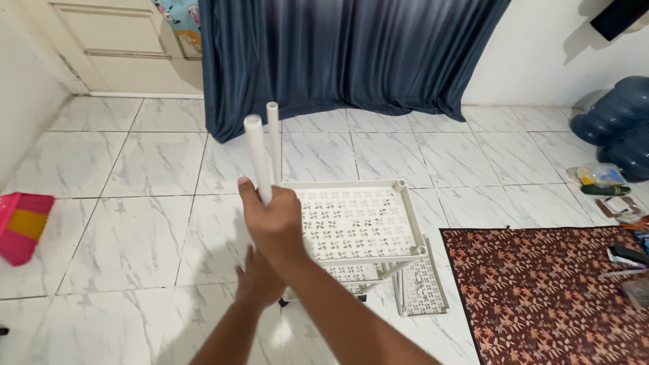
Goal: The person disassembles a white plastic three-tier storage rack by hand. They remove the top tray, then detach the vertical support poles from the tray corners one by one, placing the poles on the floor. The person repeats this process for the middle and bottom trays, leaving the rack fully disassembled into trays and poles.
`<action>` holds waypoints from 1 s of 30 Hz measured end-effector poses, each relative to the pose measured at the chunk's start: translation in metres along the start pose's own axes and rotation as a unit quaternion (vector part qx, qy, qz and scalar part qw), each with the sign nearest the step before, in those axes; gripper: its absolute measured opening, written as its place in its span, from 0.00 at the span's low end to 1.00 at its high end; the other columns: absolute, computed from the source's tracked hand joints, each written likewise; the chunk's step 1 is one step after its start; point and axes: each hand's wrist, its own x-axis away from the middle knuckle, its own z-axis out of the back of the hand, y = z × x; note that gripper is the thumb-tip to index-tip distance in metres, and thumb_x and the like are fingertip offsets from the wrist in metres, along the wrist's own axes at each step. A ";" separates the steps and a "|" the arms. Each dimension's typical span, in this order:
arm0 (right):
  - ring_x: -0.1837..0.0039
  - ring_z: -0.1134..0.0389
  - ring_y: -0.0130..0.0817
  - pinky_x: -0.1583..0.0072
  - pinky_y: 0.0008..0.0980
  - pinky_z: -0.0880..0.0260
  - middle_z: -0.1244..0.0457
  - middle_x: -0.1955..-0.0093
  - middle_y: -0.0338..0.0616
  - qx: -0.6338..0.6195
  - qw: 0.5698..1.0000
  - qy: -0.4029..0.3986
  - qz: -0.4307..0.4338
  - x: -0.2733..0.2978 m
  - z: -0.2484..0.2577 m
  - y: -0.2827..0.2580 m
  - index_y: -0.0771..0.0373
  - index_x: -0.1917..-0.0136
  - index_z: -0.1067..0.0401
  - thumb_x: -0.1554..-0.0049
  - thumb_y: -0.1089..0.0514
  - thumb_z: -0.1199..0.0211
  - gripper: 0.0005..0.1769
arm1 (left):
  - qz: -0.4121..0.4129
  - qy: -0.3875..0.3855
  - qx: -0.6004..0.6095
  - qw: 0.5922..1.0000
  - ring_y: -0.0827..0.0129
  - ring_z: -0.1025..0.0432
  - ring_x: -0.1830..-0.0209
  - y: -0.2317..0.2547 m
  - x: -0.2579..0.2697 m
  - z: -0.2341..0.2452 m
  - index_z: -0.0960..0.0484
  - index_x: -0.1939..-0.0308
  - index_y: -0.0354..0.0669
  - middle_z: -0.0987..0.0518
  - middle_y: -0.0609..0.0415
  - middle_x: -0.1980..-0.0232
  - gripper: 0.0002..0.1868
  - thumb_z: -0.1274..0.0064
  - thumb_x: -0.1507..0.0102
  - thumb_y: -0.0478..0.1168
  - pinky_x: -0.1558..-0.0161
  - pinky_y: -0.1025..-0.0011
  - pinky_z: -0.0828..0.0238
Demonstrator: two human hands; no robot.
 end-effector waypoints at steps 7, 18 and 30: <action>0.62 0.39 0.35 0.58 0.37 0.35 0.40 0.63 0.44 0.012 0.992 -0.002 -0.127 -0.045 0.108 0.009 0.66 0.49 0.32 0.34 0.50 0.59 0.20 | -0.060 0.131 0.460 0.876 0.46 0.22 0.58 0.068 -0.006 0.009 0.19 0.33 0.37 0.28 0.57 0.21 0.20 0.56 0.26 0.40 0.56 0.53 0.24; 0.60 0.37 0.31 0.61 0.40 0.32 0.40 0.63 0.41 -0.124 0.960 0.079 -0.238 -0.087 0.349 0.045 0.64 0.40 0.31 0.38 0.58 0.55 0.18 | -0.143 0.075 0.496 0.853 0.68 0.19 0.56 0.345 -0.011 -0.037 0.25 0.33 0.46 0.17 0.52 0.48 0.31 0.48 0.41 0.24 0.62 0.71 0.21; 0.56 0.32 0.32 0.52 0.34 0.28 0.30 0.54 0.46 -0.118 0.950 0.090 -0.275 -0.055 0.485 0.303 0.73 0.37 0.25 0.43 0.66 0.44 0.21 | -0.078 0.008 0.444 0.893 0.66 0.18 0.64 0.387 -0.065 -0.272 0.21 0.40 0.38 0.17 0.47 0.46 0.25 0.41 0.43 0.31 0.61 0.71 0.21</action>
